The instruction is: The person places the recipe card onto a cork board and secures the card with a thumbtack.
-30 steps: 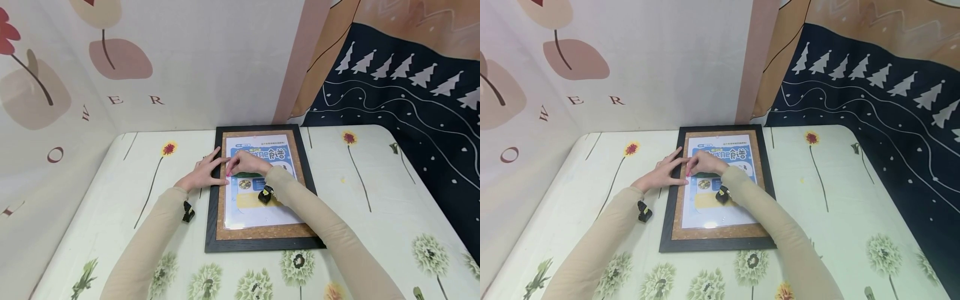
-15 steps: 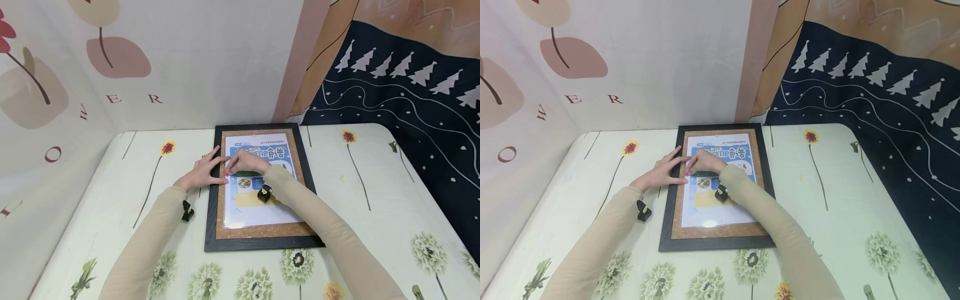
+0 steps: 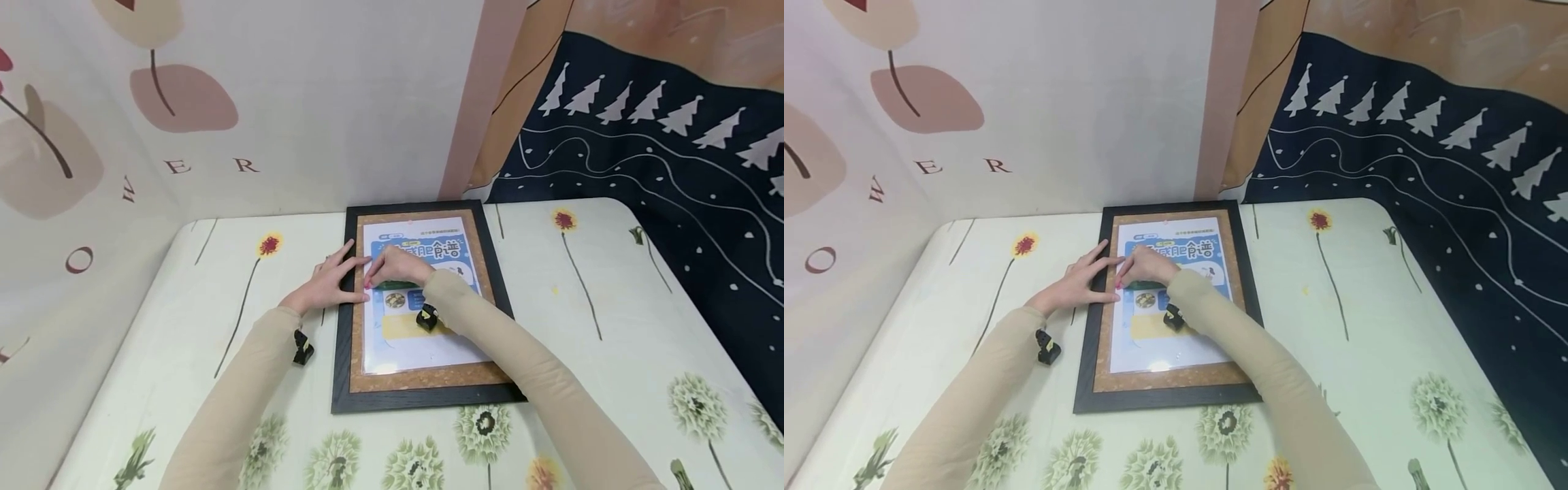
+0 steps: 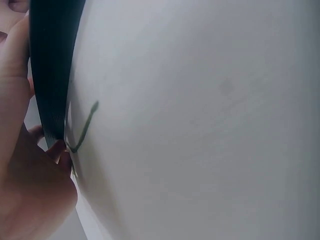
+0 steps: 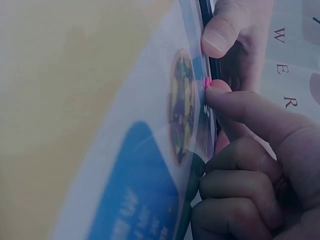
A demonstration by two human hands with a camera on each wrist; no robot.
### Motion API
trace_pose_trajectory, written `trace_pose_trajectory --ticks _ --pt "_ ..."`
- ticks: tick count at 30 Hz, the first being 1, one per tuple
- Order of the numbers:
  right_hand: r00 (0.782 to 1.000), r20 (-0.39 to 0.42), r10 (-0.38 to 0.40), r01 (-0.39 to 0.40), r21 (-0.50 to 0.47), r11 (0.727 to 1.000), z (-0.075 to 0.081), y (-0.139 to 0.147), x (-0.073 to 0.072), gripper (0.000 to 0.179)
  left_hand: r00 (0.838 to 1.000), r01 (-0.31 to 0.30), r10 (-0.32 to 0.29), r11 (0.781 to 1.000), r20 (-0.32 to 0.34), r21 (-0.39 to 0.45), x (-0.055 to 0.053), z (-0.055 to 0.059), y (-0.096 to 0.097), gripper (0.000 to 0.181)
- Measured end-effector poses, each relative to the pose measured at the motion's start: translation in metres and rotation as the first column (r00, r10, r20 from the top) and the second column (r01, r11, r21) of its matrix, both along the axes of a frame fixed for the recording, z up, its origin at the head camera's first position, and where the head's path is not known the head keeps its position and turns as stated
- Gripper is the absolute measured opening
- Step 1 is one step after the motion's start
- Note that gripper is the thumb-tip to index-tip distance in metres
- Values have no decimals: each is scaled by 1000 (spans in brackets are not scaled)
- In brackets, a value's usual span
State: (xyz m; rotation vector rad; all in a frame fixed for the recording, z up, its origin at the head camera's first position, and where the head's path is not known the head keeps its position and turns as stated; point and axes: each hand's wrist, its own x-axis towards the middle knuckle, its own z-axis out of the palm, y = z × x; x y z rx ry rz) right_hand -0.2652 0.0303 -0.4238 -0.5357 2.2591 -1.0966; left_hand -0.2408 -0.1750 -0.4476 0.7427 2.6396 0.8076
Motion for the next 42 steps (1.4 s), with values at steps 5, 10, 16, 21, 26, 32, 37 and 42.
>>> trace_pose_trajectory --ticks 5,10,16,21,26,32,37,42 --pt "999 -25 31 -30 15 999 -1 -2 -1 10 1000 -7 7 1000 0 1 -1 -3 -2 78" --pt "999 -33 26 -24 52 998 1 -3 1 11 1000 6 -6 1000 -7 14 -1 -2 -2 77" --pt "999 -33 25 -23 59 998 1 -4 4 10 1000 5 -5 1000 -9 13 4 1 0 77" --pt "999 -41 31 -29 50 998 1 -5 4 10 1000 0 0 1000 0 8 4 1 -1 78" --pt "997 -27 67 -65 46 997 3 -5 4 11 1000 3 -3 1000 11 8 3 2 -1 78" --pt "997 5 75 -75 23 997 4 -4 2 11 1000 -3 3 1000 6 -2 2 3 0 78" --pt "998 44 53 -52 -27 998 1 0 1 12 1000 -5 5 1000 14 0 3 3 1 78" --pt "996 93 -4 13 -98 995 -2 7 3 13 1000 -10 10 1000 14 -1 3 3 2 78"
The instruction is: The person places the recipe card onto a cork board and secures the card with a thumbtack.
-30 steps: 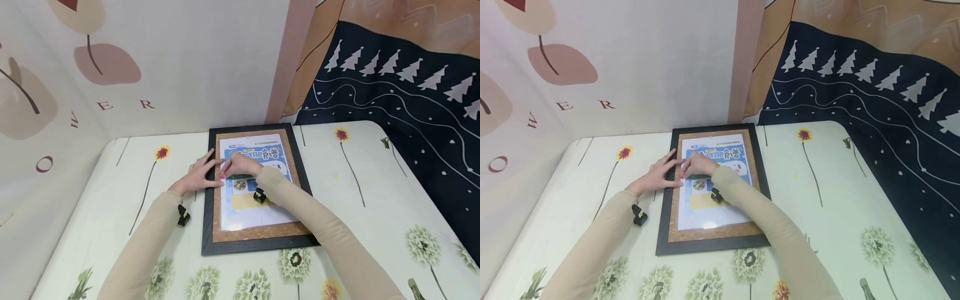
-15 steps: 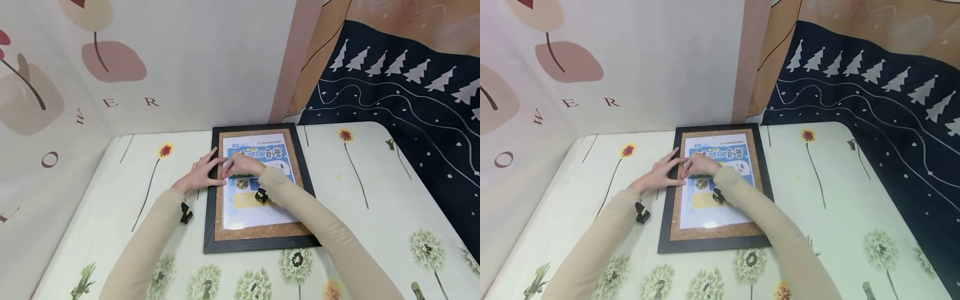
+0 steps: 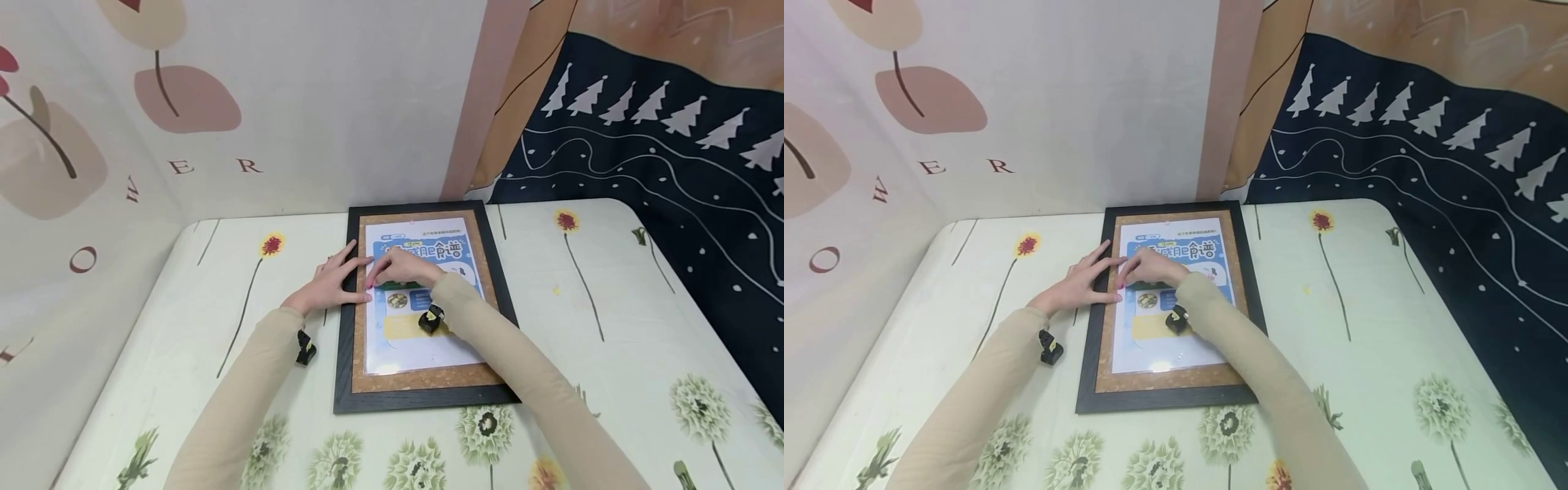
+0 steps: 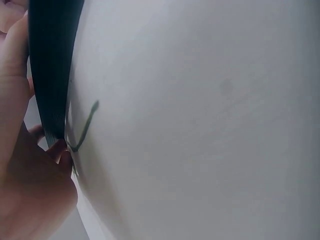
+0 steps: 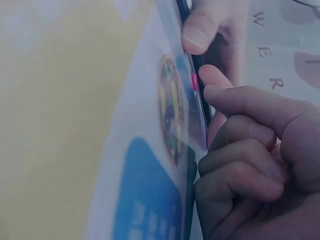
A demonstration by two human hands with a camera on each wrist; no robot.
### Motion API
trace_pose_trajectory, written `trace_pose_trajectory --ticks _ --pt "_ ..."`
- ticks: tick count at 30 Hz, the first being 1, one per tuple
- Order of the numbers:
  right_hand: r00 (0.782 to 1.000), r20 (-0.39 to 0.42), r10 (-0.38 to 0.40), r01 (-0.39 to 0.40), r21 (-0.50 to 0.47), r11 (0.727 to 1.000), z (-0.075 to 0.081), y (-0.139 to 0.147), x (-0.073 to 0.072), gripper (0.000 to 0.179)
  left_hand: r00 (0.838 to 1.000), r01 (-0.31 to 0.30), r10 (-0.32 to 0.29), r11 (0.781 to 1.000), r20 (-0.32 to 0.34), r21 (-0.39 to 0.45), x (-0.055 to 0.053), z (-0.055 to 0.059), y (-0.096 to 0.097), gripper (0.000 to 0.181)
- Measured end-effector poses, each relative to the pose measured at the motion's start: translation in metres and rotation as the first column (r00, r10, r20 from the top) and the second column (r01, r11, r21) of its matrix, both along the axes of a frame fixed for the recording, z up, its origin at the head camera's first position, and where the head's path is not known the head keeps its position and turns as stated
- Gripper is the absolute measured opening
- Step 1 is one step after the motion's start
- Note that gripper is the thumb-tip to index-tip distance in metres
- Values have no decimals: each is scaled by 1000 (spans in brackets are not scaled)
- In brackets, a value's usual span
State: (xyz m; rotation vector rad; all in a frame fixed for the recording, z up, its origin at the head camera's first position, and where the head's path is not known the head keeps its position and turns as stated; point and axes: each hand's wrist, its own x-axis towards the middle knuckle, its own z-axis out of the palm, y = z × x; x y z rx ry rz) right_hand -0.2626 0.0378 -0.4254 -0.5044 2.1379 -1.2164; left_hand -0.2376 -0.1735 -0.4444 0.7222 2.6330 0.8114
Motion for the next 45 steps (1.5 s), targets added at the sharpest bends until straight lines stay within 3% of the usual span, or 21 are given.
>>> trace_pose_trajectory --ticks 13,23,35,45 --pt "995 12 -99 100 -41 994 -1 32 1 16 999 -22 23 999 32 -23 -2 -2 0 81" --pt "994 -3 -111 110 -100 989 -1 54 6 14 999 -27 28 999 28 -38 -2 -3 0 82" --pt "976 -64 -210 205 -79 976 0 78 14 15 999 -24 25 999 23 -23 -1 -1 1 81" --pt "968 -39 -247 244 -56 968 6 106 15 17 1000 -18 18 1000 14 -12 1 0 1 82"
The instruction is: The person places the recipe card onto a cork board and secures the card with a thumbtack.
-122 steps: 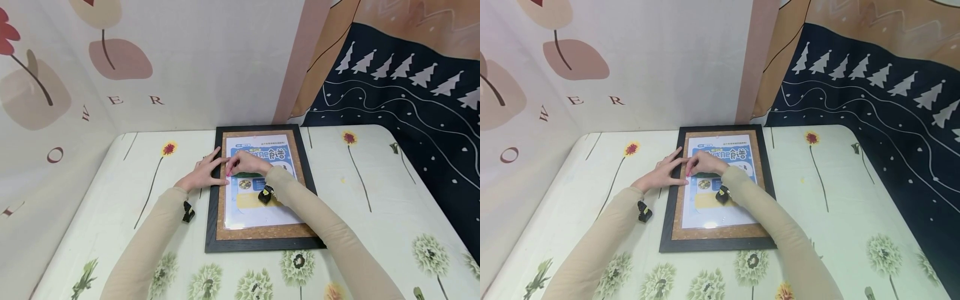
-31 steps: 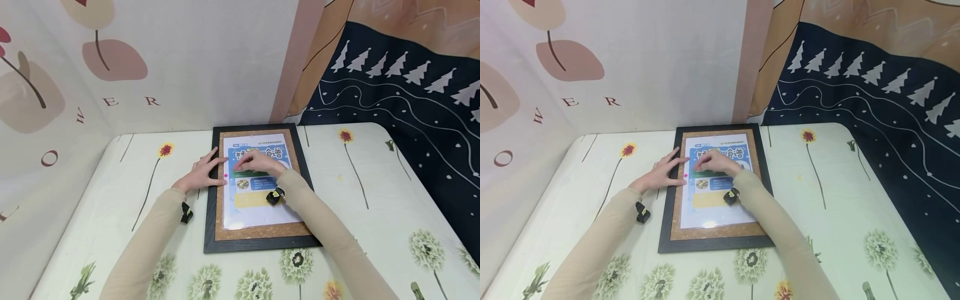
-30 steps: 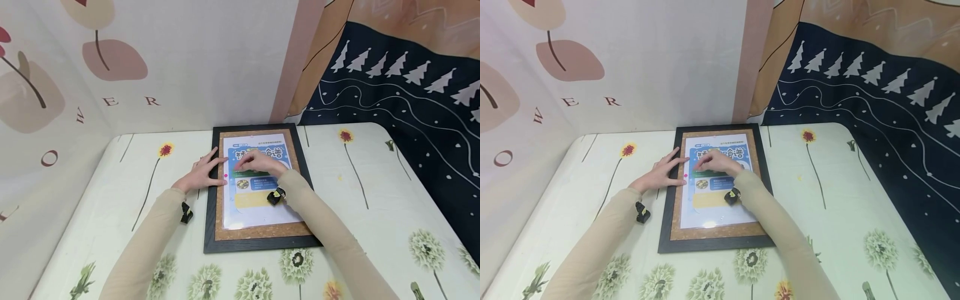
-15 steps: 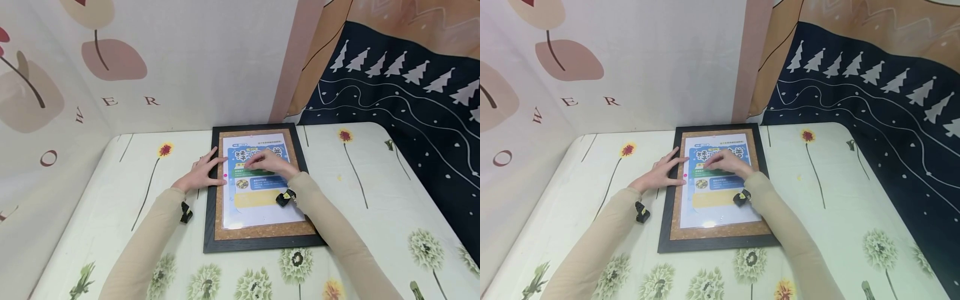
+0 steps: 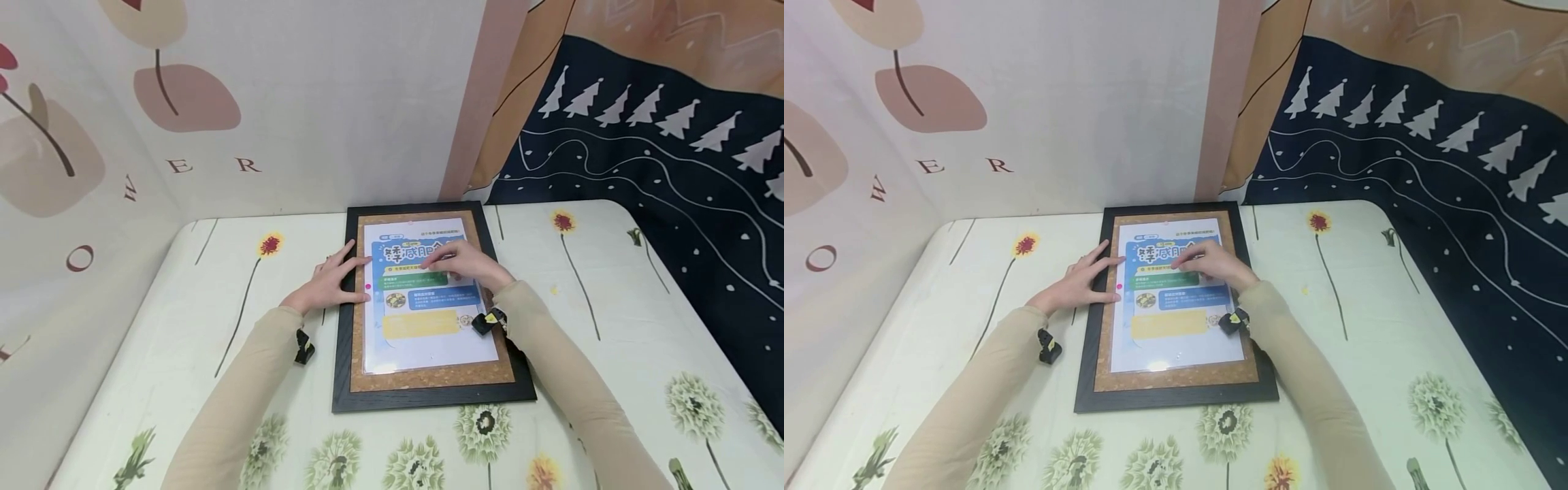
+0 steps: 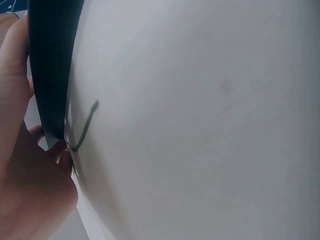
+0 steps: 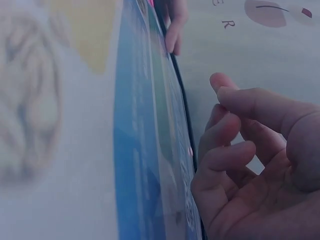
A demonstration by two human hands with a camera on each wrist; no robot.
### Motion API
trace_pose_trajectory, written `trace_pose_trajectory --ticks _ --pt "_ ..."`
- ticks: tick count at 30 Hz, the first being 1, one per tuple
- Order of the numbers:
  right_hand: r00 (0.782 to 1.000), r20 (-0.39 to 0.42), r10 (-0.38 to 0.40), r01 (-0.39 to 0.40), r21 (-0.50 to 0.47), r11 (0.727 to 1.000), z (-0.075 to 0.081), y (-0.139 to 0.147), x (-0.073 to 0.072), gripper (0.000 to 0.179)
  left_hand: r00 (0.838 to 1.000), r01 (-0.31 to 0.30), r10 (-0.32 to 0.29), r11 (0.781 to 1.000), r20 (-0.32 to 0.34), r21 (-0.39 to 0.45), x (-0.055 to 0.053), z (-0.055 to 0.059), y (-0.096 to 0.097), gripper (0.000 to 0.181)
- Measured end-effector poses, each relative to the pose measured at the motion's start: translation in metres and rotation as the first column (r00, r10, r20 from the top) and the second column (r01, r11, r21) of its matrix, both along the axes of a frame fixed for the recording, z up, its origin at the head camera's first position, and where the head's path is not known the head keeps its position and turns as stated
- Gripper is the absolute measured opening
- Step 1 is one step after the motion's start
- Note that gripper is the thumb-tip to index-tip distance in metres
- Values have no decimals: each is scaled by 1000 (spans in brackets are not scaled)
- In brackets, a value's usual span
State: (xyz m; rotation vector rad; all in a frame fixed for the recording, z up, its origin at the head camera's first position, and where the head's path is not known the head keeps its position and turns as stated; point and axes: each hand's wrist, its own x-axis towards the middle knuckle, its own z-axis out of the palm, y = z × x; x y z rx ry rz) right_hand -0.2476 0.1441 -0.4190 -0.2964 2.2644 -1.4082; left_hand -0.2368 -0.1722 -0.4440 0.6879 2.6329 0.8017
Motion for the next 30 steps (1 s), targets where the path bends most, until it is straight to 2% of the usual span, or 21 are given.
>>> trace_pose_trajectory --ticks 19,30 --pt "994 -92 63 -61 26 998 -1 40 5 21 1000 -3 3 1000 5 4 -1 -1 0 81" --pt "999 -32 -11 12 15 1000 5 56 9 22 1000 3 -3 1000 -2 -2 0 -1 -1 82"
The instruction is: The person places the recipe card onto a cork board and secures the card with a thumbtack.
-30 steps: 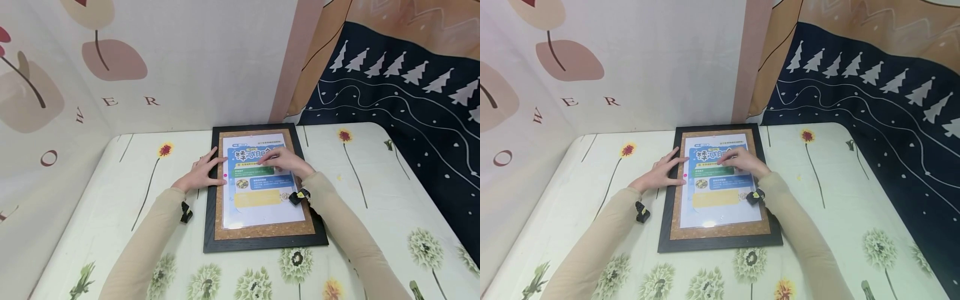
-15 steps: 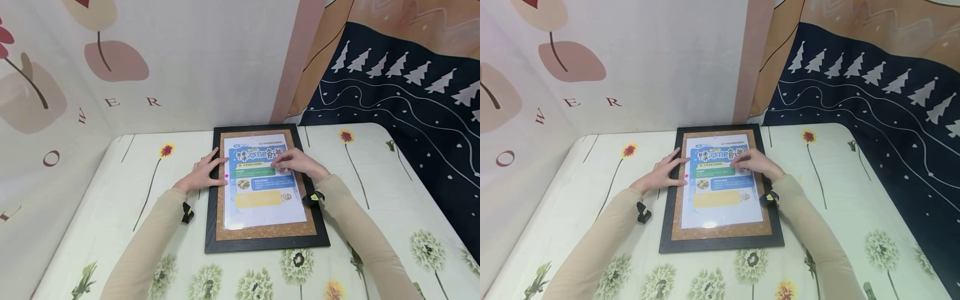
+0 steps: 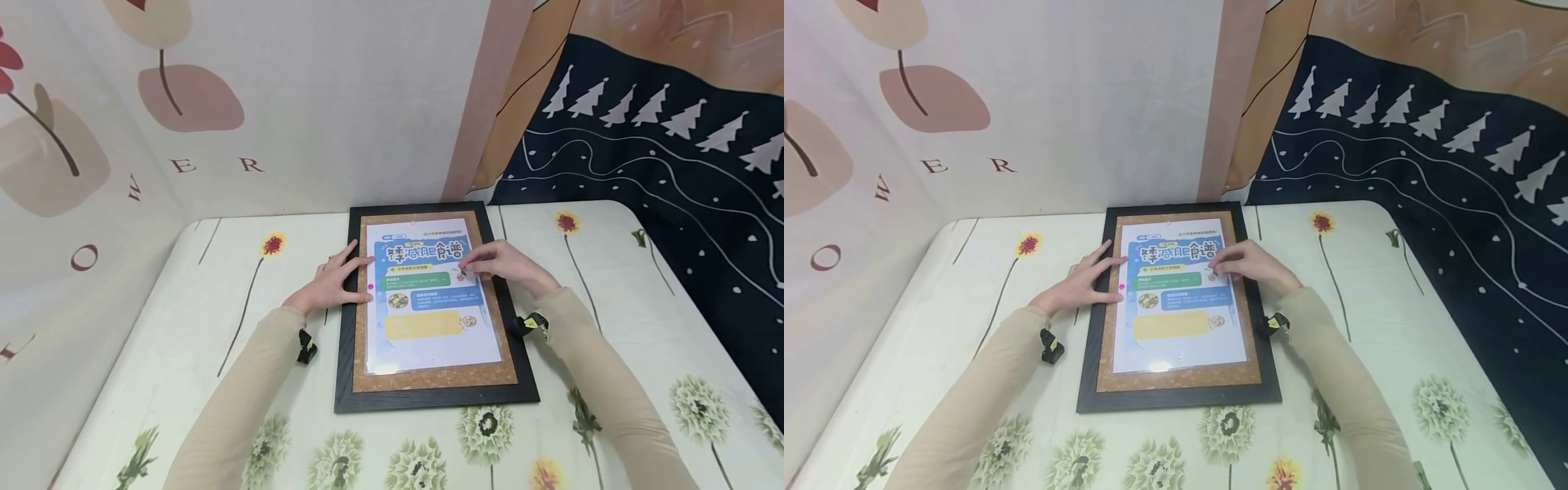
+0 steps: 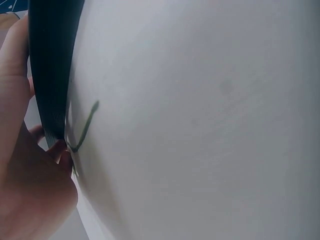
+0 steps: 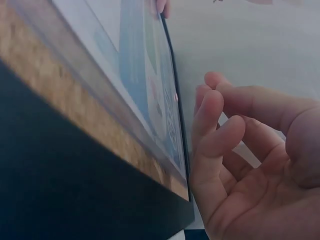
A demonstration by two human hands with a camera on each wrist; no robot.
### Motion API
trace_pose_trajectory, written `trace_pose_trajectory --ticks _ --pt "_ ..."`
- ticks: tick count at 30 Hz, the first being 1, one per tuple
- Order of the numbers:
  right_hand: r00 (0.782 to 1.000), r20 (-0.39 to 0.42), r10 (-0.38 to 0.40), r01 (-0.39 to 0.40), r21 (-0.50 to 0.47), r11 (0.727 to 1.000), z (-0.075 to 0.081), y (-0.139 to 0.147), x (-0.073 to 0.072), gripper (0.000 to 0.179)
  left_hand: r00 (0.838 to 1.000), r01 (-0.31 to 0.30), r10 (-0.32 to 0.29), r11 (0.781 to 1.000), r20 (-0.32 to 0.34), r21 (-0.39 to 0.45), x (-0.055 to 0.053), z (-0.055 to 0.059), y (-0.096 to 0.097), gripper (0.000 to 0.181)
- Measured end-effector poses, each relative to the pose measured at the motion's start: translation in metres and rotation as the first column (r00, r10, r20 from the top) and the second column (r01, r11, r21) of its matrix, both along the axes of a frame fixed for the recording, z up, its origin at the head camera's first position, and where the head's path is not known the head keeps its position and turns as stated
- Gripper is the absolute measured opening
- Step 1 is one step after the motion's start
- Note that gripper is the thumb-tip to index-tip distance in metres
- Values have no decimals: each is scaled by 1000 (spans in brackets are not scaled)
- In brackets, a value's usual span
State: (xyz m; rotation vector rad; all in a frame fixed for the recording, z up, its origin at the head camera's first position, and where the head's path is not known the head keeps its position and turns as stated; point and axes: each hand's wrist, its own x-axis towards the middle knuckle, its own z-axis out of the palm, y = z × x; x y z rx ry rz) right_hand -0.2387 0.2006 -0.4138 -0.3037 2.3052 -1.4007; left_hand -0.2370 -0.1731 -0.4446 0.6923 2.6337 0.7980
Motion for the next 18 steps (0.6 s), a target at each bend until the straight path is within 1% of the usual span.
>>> trace_pose_trajectory --ticks 6,8,13,18 --pt "1000 -16 2 -2 7 1000 2 8 1 24 1000 -6 6 1000 -1 -5 -1 -2 -2 82" --pt "1000 -15 -2 3 18 1000 2 12 2 25 1000 0 0 1000 -10 -3 -1 -3 -2 82" --pt "1000 3 -17 17 61 998 0 25 7 29 999 15 -15 1000 -29 1 -1 -4 0 81" --pt "1000 -1 -20 20 68 997 0 39 14 31 999 9 -9 1000 -30 8 0 -2 0 80"
